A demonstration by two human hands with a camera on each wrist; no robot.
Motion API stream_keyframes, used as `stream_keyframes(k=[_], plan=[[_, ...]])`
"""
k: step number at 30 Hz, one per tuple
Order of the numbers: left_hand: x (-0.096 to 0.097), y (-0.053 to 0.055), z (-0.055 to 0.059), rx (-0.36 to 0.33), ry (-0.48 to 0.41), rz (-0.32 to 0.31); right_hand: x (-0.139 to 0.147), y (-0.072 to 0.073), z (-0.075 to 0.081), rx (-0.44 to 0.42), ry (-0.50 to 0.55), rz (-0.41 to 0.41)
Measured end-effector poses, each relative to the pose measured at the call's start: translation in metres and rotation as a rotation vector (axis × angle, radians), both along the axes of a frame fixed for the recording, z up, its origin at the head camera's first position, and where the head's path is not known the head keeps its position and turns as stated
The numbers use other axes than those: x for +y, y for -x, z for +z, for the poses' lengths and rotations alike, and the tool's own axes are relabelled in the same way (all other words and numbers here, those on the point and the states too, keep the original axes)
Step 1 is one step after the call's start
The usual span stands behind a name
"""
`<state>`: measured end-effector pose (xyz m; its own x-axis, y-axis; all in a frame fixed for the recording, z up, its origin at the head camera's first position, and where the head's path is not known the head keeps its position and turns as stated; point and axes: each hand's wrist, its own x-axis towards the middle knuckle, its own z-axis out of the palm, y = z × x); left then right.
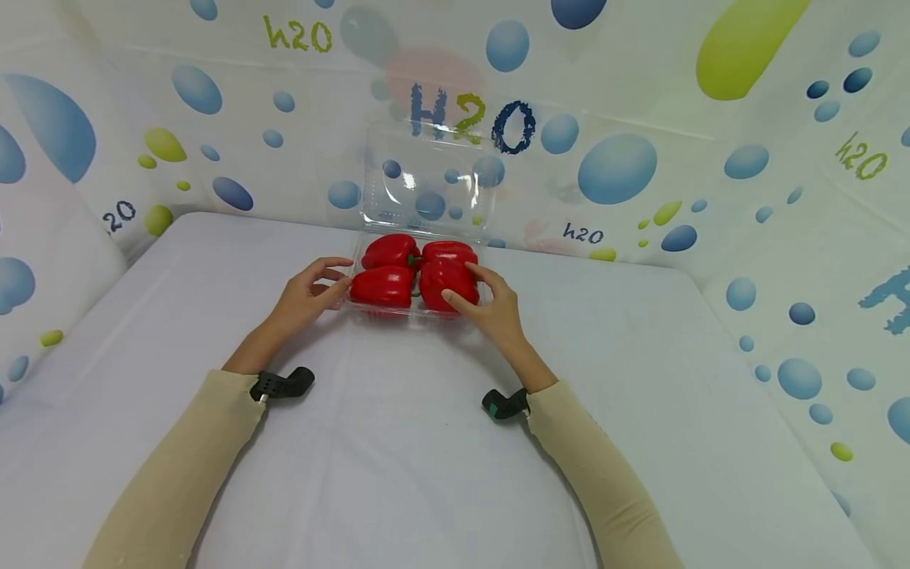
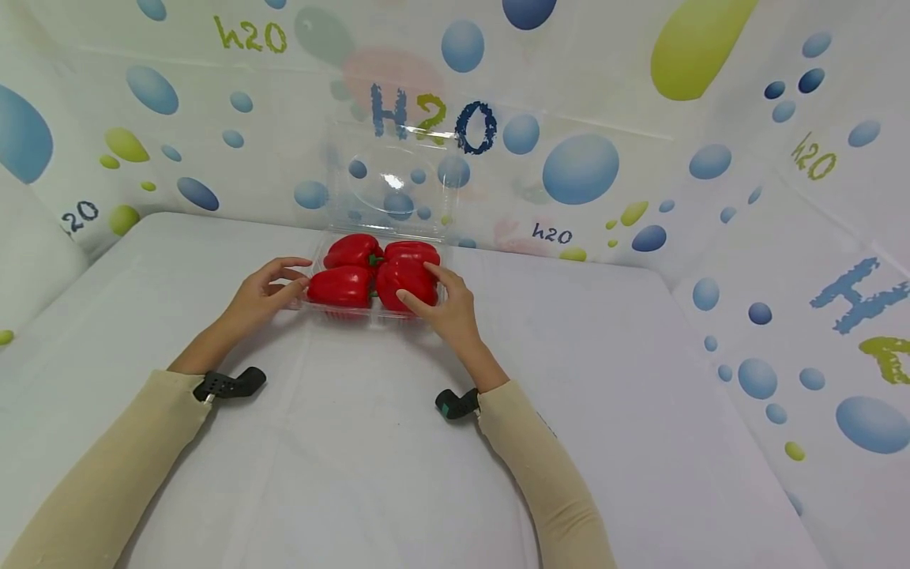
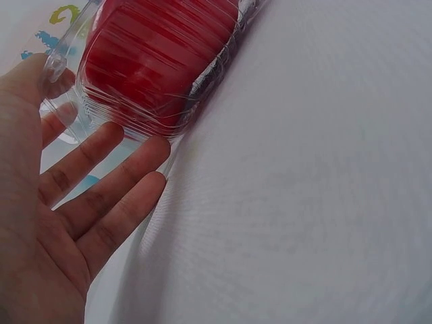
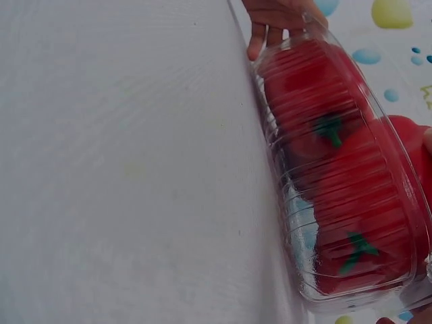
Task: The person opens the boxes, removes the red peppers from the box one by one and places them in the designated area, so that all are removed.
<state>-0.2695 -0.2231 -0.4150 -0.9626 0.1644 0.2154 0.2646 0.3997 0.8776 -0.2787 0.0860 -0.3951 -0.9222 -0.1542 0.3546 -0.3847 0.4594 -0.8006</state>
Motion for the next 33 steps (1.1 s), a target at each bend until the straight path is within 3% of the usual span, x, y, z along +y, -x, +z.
stream_keyframes(k=[8, 18, 29, 33], plan=[[-0.001, 0.003, -0.003, -0.002, 0.001, 0.0, 0.001, 0.002, -0.001, 0.049, 0.093, -0.004], [0.0, 0.001, -0.001, 0.006, 0.013, 0.006, 0.001, 0.003, -0.002, 0.088, 0.11, -0.011], [0.006, -0.006, 0.011, -0.017, 0.023, 0.008, 0.003, 0.002, 0.001, 0.109, 0.159, 0.039], [0.005, -0.005, 0.009, -0.015, 0.027, 0.011, 0.003, 0.001, 0.004, 0.11, 0.171, 0.048]])
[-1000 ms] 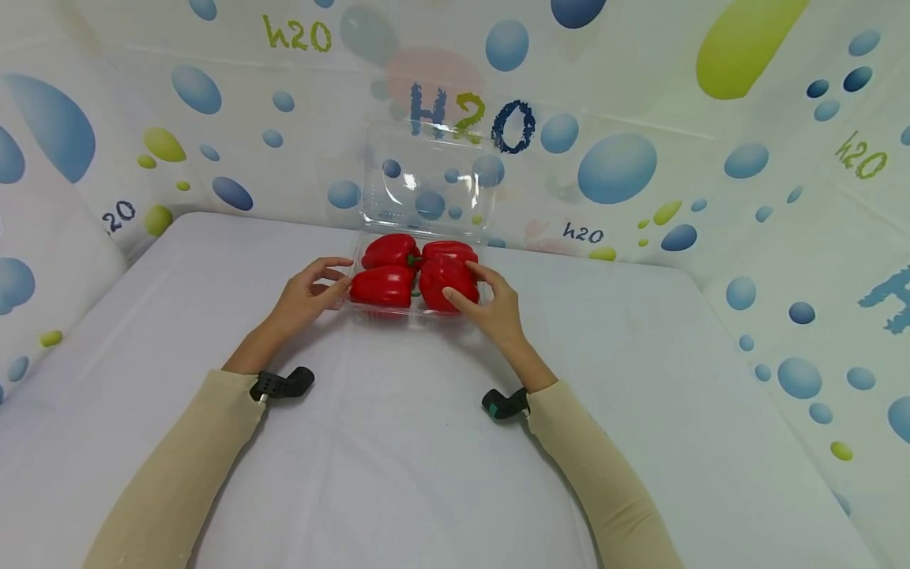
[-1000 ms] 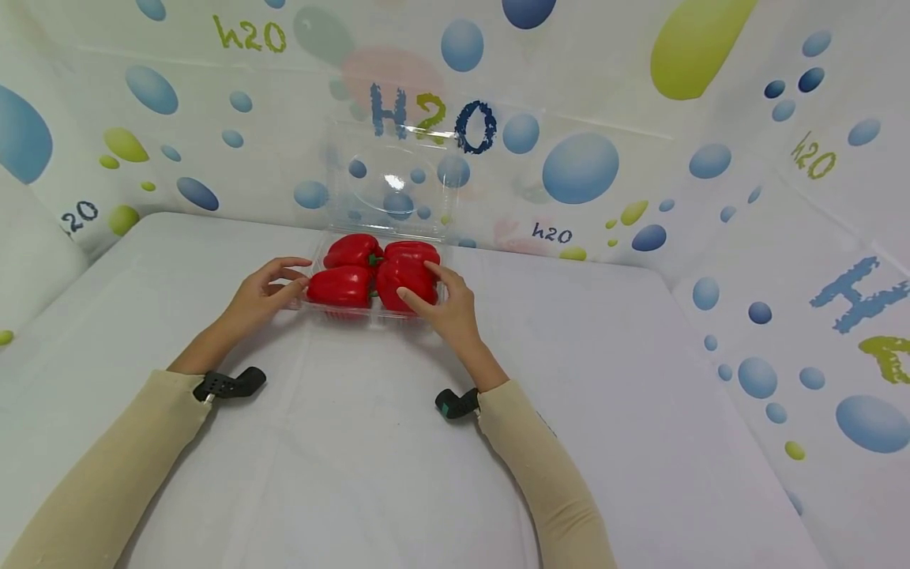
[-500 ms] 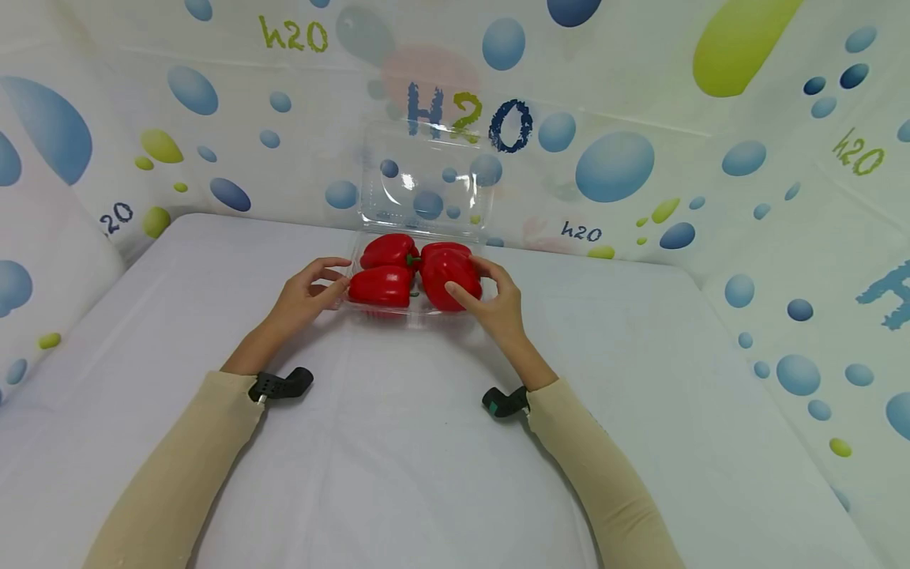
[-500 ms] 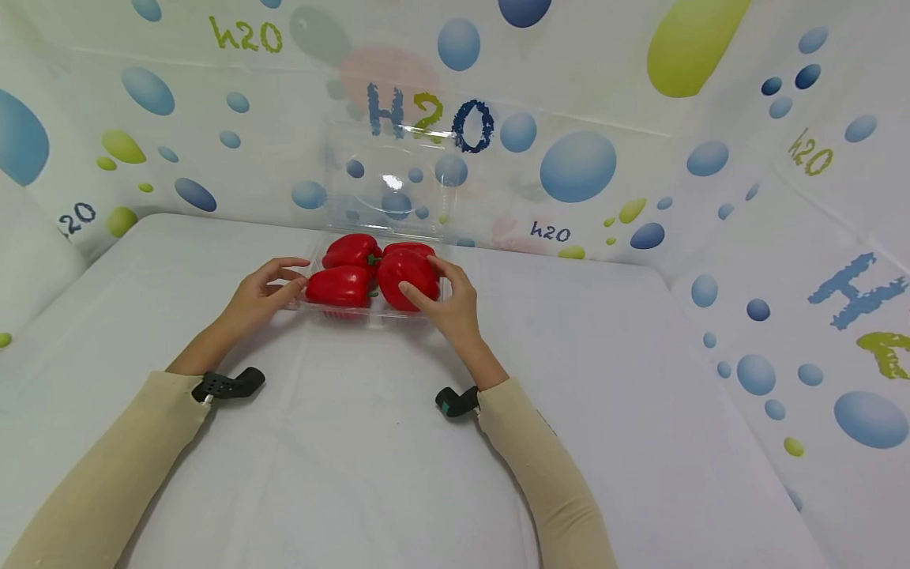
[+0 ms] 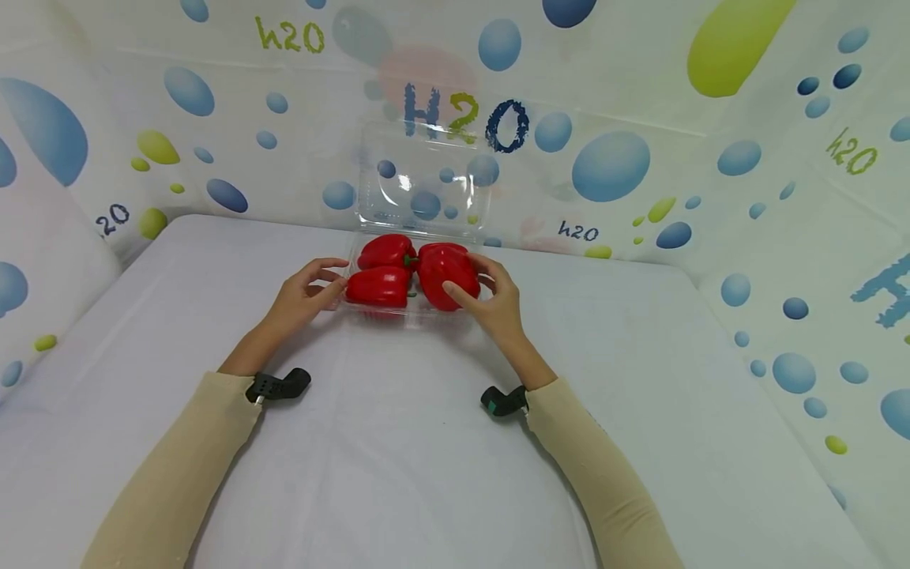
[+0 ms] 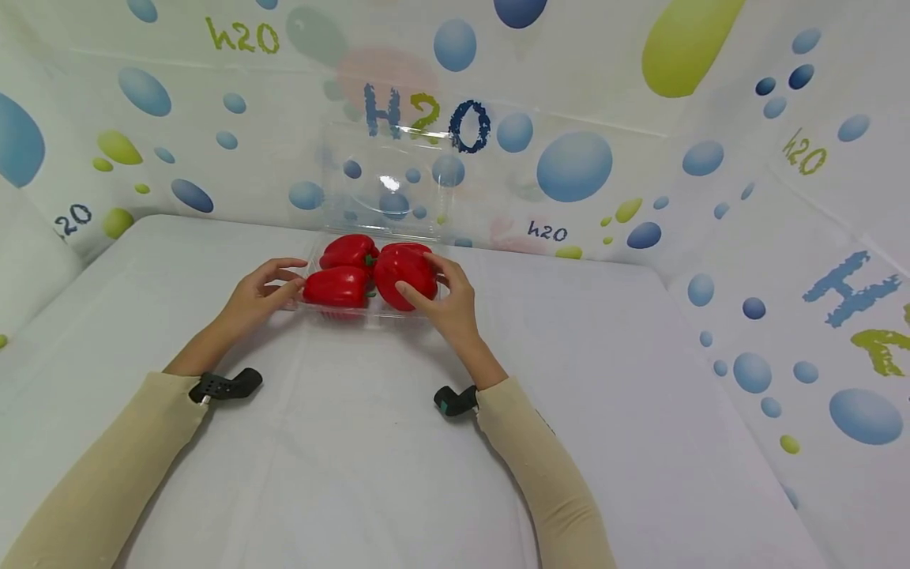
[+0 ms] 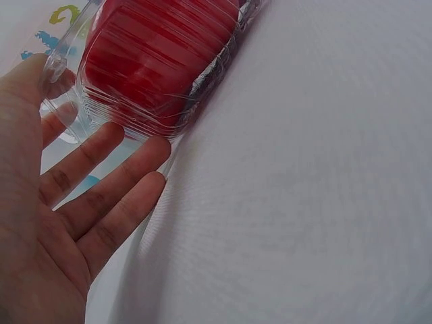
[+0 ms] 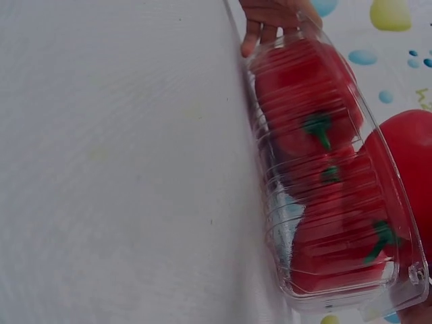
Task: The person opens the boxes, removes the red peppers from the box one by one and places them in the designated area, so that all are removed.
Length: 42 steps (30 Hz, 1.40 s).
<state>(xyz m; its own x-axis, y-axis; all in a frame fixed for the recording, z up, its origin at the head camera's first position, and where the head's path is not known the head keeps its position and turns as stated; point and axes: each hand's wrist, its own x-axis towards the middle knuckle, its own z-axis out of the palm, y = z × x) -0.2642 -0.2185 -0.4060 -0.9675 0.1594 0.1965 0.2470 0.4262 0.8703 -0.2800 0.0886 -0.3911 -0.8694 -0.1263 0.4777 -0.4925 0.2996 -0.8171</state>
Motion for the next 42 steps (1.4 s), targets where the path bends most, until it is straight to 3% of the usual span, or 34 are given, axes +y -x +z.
stream_keyframes(k=[7, 12, 15, 16, 21, 23, 31, 42], plan=[[-0.004, 0.006, -0.01, 0.035, -0.011, -0.002, -0.003, -0.012, 0.016, -0.046, -0.019, -0.017], [-0.004, 0.006, -0.011, 0.034, -0.011, 0.0, -0.006, -0.028, 0.035, -0.057, -0.032, -0.014], [-0.002, 0.003, -0.008, 0.027, -0.012, -0.002, -0.005, -0.029, 0.037, -0.062, -0.038, -0.01], [-0.002, 0.004, -0.008, 0.025, -0.013, -0.001, -0.004, -0.025, 0.033, -0.055, -0.038, -0.008], [0.007, -0.013, 0.015, 0.011, 0.0, -0.002, 0.003, -0.004, 0.013, -0.03, -0.05, 0.001], [0.007, -0.015, 0.018, 0.015, -0.001, -0.008, 0.005, 0.0, 0.01, -0.028, -0.055, 0.006], [-0.004, 0.006, -0.01, 0.015, -0.006, -0.005, 0.01, 0.0, 0.015, -0.004, -0.074, 0.005], [-0.004, 0.007, -0.01, 0.018, -0.021, -0.003, 0.018, 0.003, 0.019, 0.003, -0.063, -0.019]])
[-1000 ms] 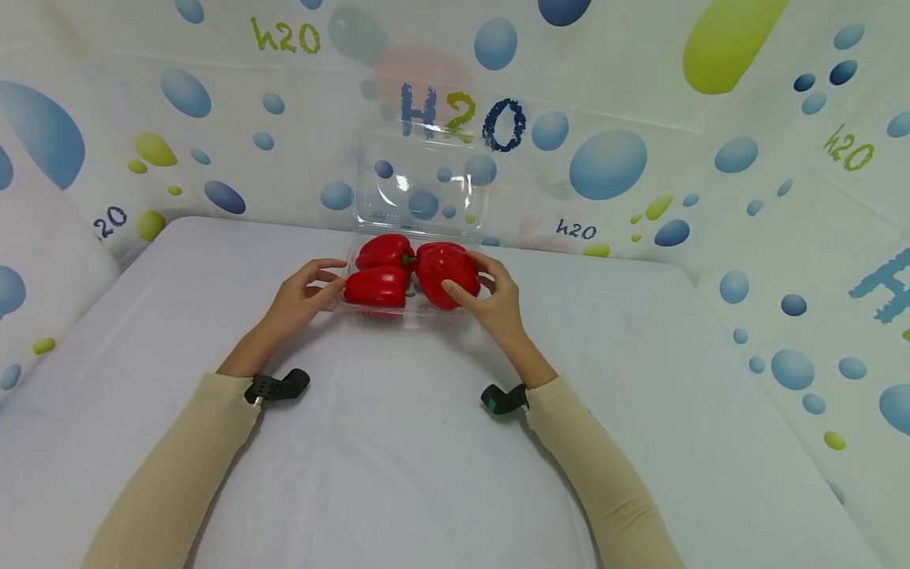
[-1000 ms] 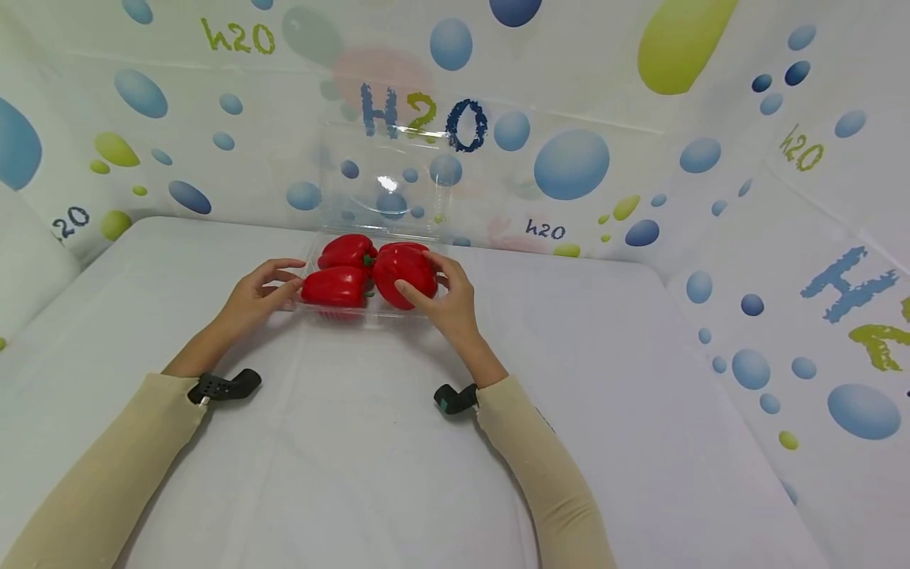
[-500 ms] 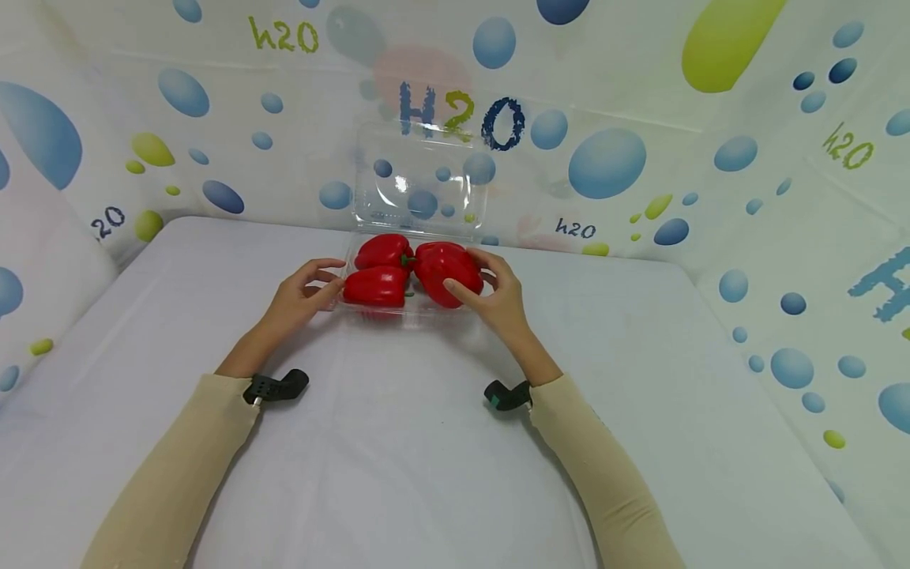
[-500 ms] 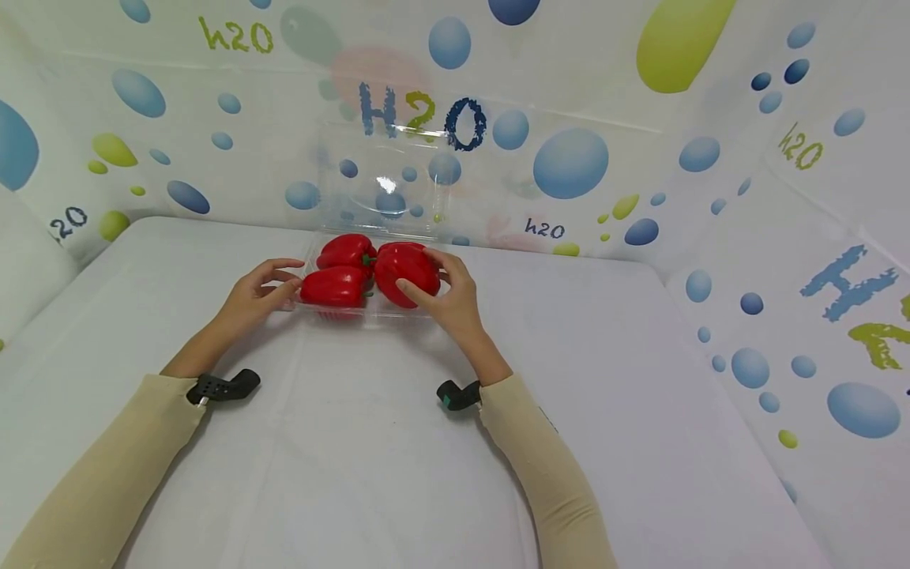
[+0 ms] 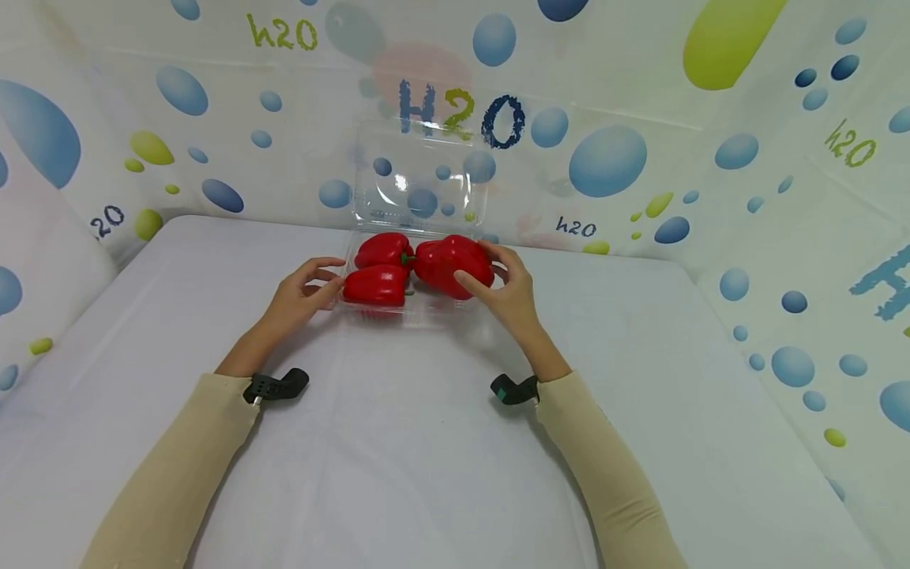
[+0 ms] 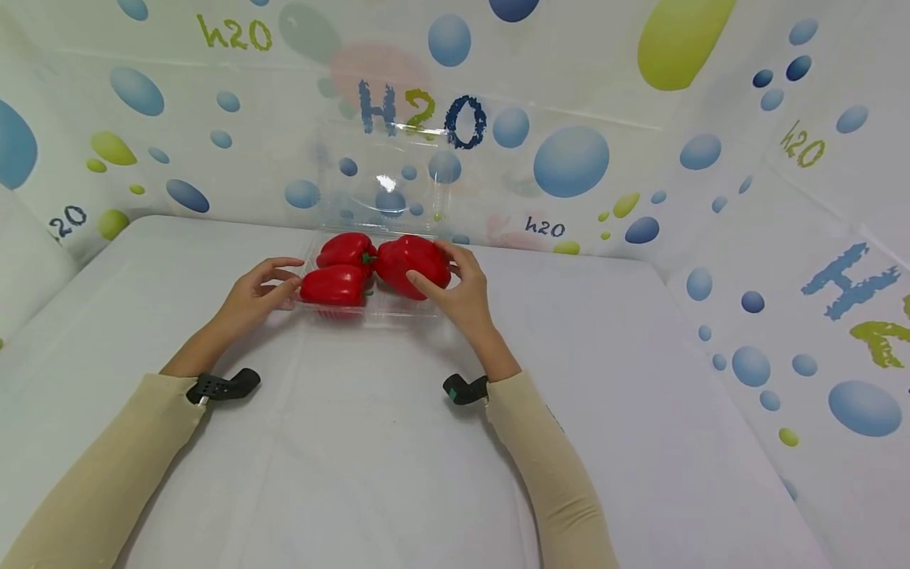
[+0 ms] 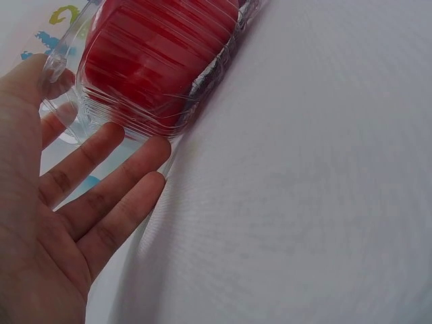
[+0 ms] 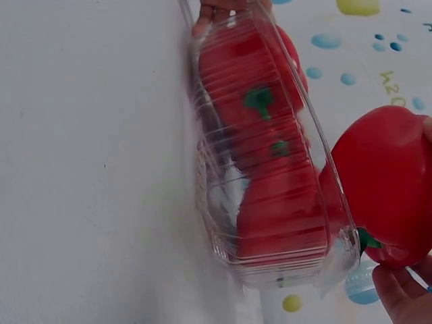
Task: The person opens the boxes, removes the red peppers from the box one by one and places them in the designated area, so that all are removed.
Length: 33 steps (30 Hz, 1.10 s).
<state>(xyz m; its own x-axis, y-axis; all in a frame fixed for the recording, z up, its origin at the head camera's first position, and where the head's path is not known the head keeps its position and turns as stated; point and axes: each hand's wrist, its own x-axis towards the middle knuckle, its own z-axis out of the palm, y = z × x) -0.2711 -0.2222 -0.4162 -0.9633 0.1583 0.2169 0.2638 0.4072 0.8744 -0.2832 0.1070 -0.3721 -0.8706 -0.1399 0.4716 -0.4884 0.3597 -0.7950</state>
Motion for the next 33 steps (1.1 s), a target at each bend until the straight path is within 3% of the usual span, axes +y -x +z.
stream_keyframes(k=[22, 30, 33], plan=[[0.0, 0.001, 0.0, -0.01, 0.013, -0.004, 0.017, 0.005, 0.004, -0.012, 0.036, -0.036], [0.01, -0.02, 0.026, -0.012, -0.008, -0.019, 0.024, 0.008, 0.006, -0.035, 0.056, -0.064], [0.012, -0.023, 0.031, -0.005, -0.011, -0.025, 0.027, 0.009, 0.006, -0.042, 0.06, -0.072]])
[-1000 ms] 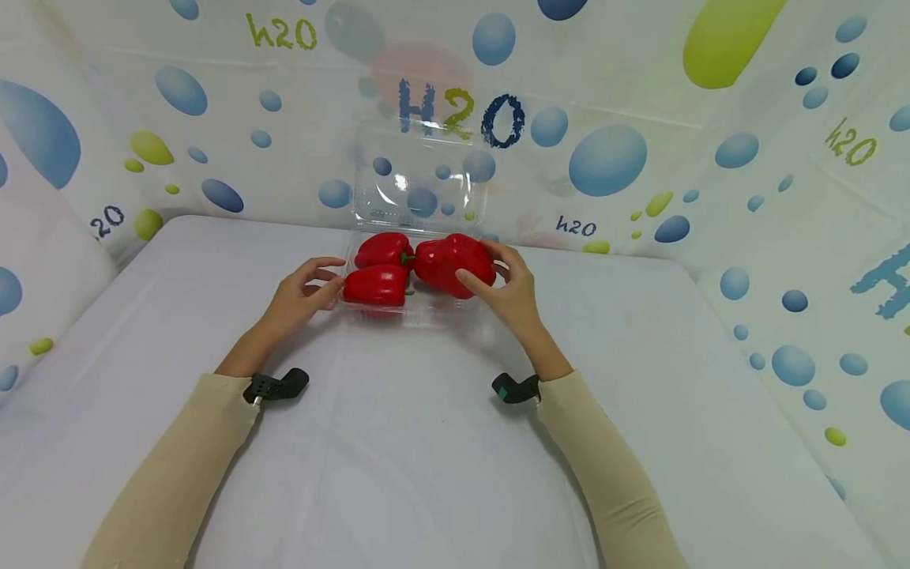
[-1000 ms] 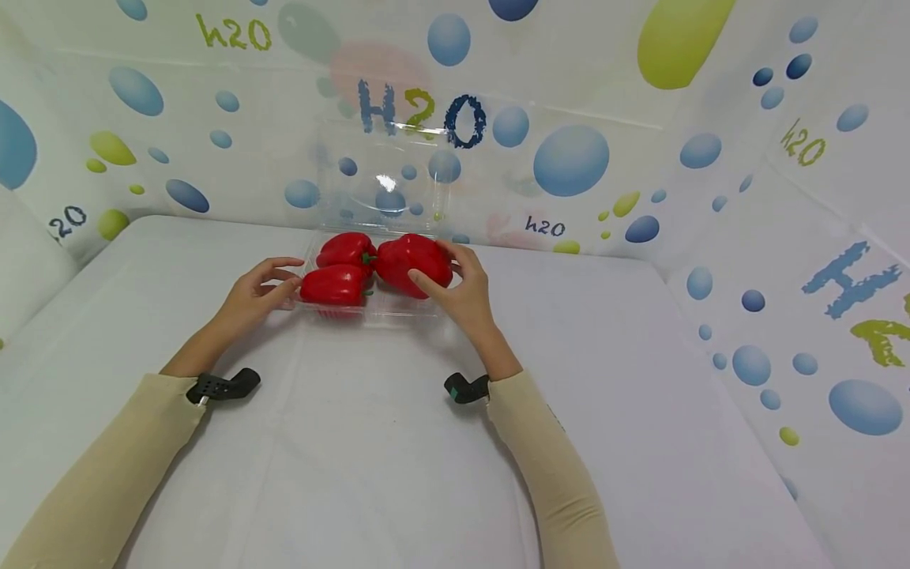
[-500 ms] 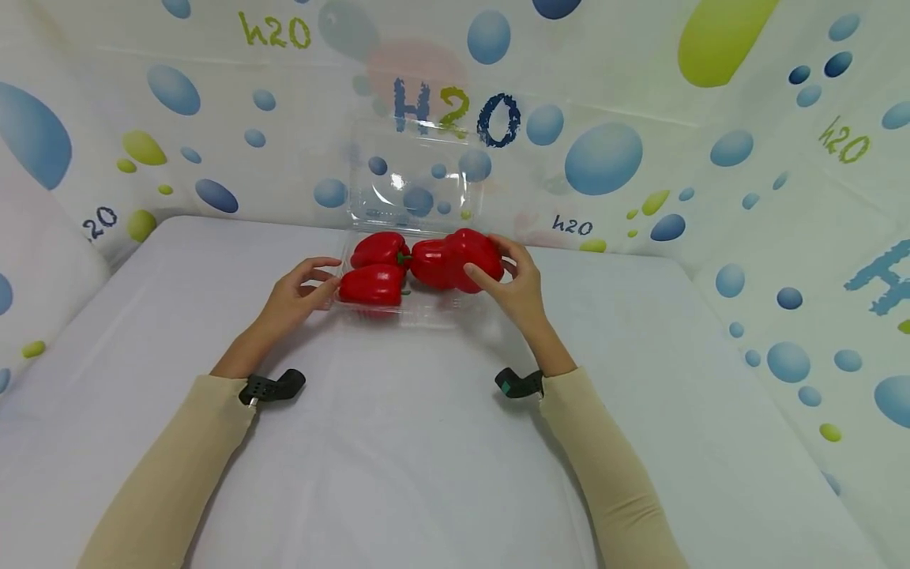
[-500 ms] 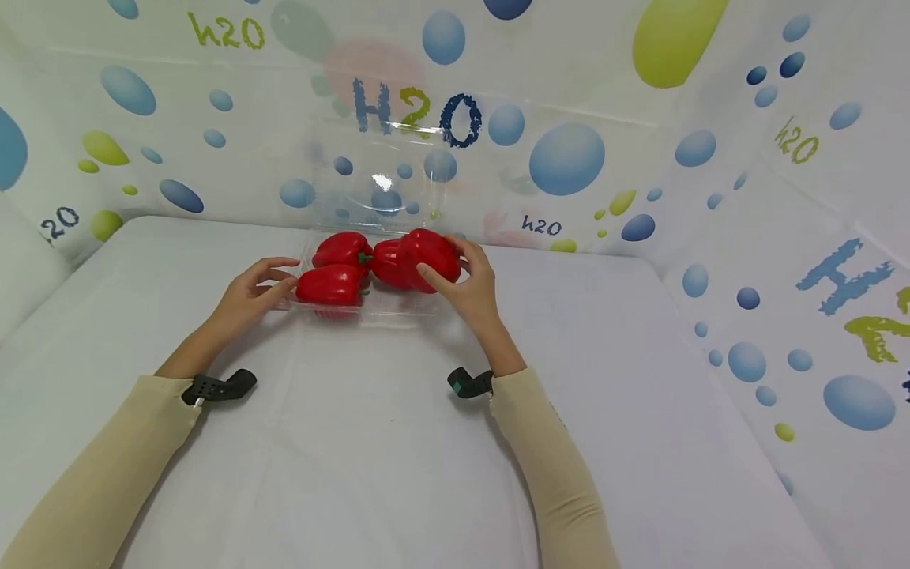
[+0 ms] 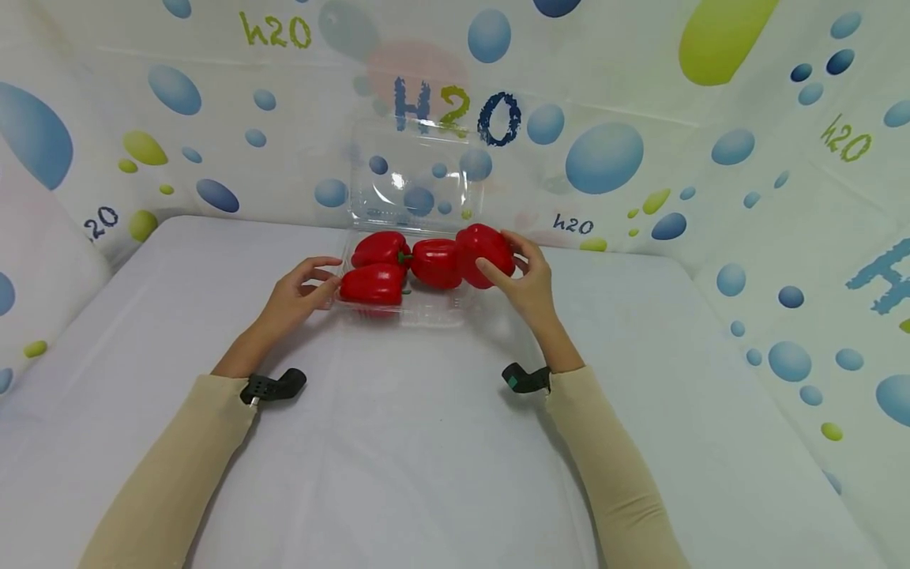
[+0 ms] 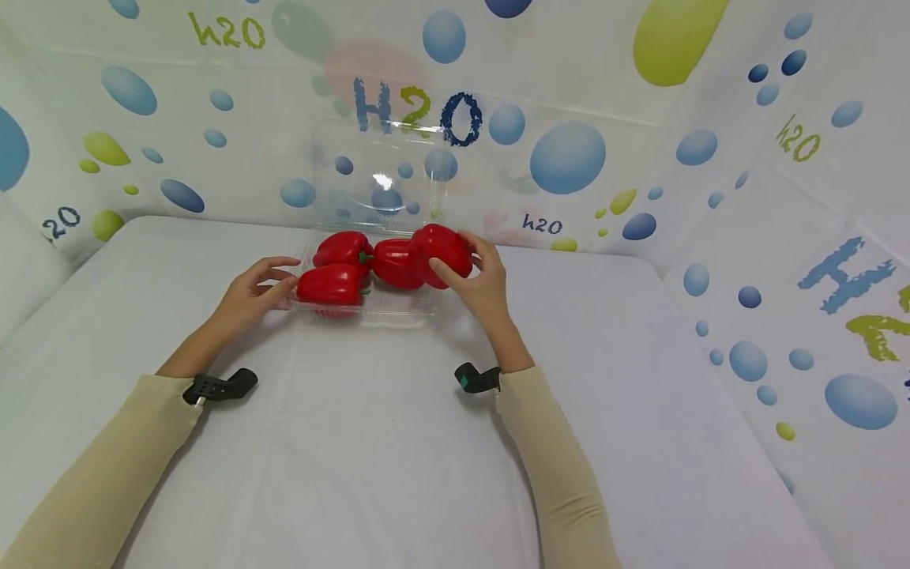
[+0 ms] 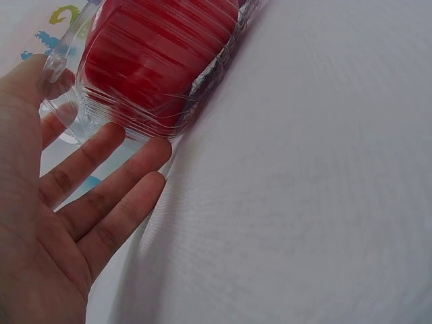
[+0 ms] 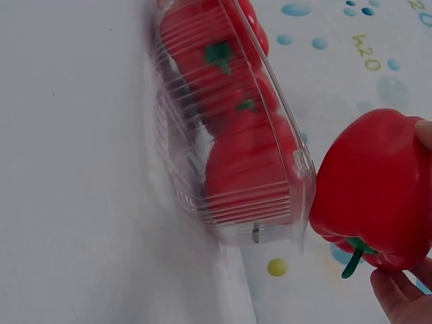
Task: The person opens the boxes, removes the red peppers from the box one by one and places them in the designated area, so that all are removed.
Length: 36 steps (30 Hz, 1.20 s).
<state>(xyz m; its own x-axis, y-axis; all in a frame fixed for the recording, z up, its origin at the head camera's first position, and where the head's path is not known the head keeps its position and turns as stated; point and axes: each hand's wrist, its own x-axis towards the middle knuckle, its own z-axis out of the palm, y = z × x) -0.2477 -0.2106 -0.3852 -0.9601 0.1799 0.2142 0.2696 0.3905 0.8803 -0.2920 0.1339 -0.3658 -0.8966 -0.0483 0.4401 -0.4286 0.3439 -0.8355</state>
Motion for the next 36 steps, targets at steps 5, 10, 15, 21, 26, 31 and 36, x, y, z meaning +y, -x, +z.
stream_keyframes(k=[5, 10, 15, 21, 26, 31, 36], plan=[[0.001, -0.001, 0.001, -0.001, 0.003, 0.005, 0.004, 0.002, 0.0, -0.005, 0.0, -0.03], [-0.007, 0.015, -0.018, -0.005, 0.008, 0.017, 0.008, 0.004, -0.001, -0.017, -0.007, -0.057], [-0.013, 0.026, -0.035, 0.002, 0.006, 0.027, 0.01, 0.006, -0.004, -0.03, -0.008, -0.048], [-0.012, 0.025, -0.034, -0.011, -0.002, 0.027, 0.013, 0.007, -0.008, -0.027, -0.008, -0.057], [-0.011, 0.023, -0.032, -0.03, 0.022, 0.033, 0.016, 0.008, -0.012, -0.03, -0.012, -0.068], [-0.003, 0.008, -0.013, -0.038, 0.013, 0.024, 0.015, 0.008, -0.014, -0.029, -0.015, -0.086], [0.001, -0.002, 0.0, -0.037, 0.015, 0.018, 0.016, 0.01, -0.015, -0.045, -0.011, -0.1]])
